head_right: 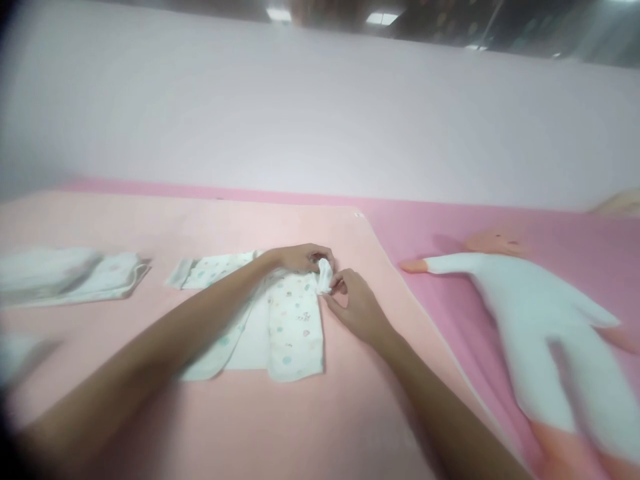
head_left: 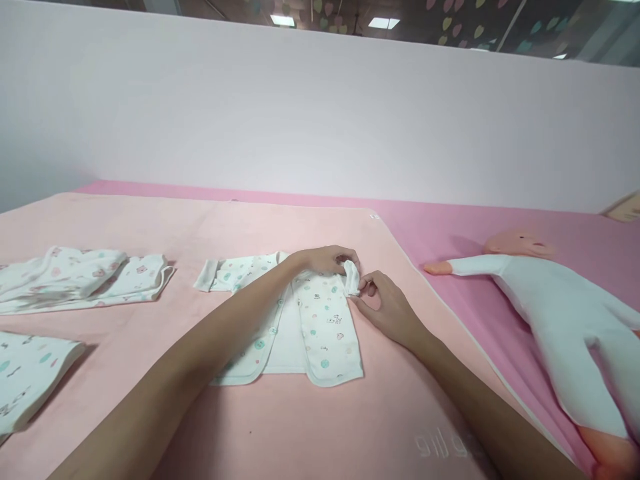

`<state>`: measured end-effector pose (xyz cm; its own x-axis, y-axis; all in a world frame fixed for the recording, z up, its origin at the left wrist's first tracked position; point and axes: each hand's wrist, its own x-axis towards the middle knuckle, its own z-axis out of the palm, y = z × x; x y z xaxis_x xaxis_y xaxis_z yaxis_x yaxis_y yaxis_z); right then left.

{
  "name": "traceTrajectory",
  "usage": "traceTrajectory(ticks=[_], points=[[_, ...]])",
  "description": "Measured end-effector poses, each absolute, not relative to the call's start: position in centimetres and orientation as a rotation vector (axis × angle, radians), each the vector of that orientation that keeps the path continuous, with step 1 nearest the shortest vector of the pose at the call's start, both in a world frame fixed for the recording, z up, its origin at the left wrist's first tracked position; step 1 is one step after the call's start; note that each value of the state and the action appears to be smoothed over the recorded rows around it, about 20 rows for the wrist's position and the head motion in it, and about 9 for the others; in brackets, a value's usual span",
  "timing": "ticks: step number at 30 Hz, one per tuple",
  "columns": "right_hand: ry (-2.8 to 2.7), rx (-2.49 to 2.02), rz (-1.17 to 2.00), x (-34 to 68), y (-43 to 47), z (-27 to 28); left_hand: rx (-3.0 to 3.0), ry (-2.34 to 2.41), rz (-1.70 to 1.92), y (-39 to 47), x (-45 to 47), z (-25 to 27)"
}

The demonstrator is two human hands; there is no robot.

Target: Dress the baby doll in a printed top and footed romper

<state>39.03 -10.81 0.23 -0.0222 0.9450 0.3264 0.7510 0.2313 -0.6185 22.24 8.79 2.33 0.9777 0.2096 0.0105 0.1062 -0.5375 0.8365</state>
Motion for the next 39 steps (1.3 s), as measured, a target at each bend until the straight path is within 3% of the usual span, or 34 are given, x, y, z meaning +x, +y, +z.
traceTrajectory(ticks=[12, 20, 25, 39], points=[[-1.921, -1.479, 0.303, 39.2, -10.6, 0.4, 2.173, 0.271, 0.273, 10.7, 21.2, 2.0], [-2.053, -1.417, 0.165, 39.9, -10.5, 0.1, 2.275, 0.457, 0.112, 10.1, 20.4, 4.5], [-2.102, -1.391, 0.05, 40.0, -10.4, 0.0, 2.277, 0.534, -0.011, 10.5, 20.8, 3.1], [-2.233, -1.357, -0.081, 39.0, -10.4, -0.6, 2.185, 0.394, 0.084, 12.5, 20.9, 0.3]])
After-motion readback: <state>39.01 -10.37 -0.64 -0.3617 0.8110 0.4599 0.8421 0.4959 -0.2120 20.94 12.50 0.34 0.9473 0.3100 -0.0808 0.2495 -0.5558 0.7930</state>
